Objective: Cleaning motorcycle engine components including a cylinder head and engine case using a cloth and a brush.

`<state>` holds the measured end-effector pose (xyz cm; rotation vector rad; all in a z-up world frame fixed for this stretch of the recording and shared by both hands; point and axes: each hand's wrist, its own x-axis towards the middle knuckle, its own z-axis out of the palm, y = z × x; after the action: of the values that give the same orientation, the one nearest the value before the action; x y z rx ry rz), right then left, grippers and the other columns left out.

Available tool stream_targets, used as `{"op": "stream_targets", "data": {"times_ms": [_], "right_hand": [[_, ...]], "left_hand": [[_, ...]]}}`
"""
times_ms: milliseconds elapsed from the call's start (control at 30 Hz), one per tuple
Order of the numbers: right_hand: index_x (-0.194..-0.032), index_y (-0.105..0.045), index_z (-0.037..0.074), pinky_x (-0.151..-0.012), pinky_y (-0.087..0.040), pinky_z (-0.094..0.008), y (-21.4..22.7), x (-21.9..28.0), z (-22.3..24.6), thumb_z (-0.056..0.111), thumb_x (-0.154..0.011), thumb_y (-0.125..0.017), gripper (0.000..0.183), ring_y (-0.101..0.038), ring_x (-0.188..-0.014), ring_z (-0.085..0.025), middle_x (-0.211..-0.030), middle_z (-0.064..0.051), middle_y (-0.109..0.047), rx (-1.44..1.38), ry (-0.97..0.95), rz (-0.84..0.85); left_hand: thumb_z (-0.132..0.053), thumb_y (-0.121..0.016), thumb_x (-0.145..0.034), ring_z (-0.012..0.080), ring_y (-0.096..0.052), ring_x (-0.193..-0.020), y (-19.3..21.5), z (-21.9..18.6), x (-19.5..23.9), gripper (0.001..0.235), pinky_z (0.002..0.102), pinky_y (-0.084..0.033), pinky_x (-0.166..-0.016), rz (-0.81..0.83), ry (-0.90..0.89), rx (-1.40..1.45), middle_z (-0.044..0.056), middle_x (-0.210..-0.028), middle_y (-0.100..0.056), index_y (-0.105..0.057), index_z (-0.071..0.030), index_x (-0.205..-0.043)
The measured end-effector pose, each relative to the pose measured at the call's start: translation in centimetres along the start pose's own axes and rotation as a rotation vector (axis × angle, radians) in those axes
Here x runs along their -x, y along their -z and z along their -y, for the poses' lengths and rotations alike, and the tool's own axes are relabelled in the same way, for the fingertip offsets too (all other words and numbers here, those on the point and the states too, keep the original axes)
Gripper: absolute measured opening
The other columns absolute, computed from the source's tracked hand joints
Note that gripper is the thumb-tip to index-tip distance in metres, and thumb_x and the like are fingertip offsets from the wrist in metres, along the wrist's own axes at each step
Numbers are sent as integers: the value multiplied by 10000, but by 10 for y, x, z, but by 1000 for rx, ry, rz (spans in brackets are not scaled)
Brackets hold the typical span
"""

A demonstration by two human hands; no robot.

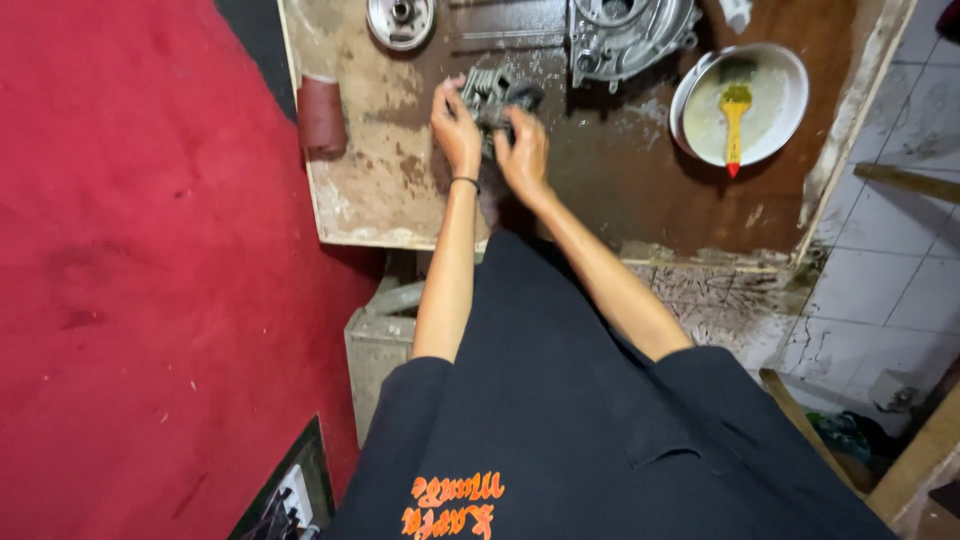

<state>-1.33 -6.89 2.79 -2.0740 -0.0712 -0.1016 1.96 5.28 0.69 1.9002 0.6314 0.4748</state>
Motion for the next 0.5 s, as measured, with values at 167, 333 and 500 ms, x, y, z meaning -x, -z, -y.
{"op": "stream_targets", "data": {"times_ms": [167, 333, 500], "right_hand": [[-1130, -686, 20, -959, -506, -494, 8, 8, -1, 26, -833, -702, 297, -640, -1074, -441, -1117, -207, -698, 0, 62, 95], [-1145, -700, 35, -967, -502, -495, 2, -7, -13, 27, -857, -715, 289, -638, -1078, -433, -1125, -196, -706, 31, 29, 57], [-1153, -699, 20, -984, -499, -500, 20, 7, -2, 28, -852, -714, 301, -630, -1093, -443, -1107, -219, -695, 1, 86, 143]], "left_hand": [[-280, -459, -1099, 287, -716, -944, 1, 3, 0, 346, 385, -529, -901, 8, 13, -12, 131, -1019, -770, -691, -25, -1071], [-303, -442, -1096, 272, -729, -918, 6, -16, 1, 366, 383, -533, -875, 34, 48, -54, 123, -982, -772, -694, -39, -1071], [-305, -426, -1099, 305, -721, -917, 4, -11, 2, 376, 398, -536, -869, 20, 24, -30, 147, -1005, -766, -679, -28, -1073]]}}
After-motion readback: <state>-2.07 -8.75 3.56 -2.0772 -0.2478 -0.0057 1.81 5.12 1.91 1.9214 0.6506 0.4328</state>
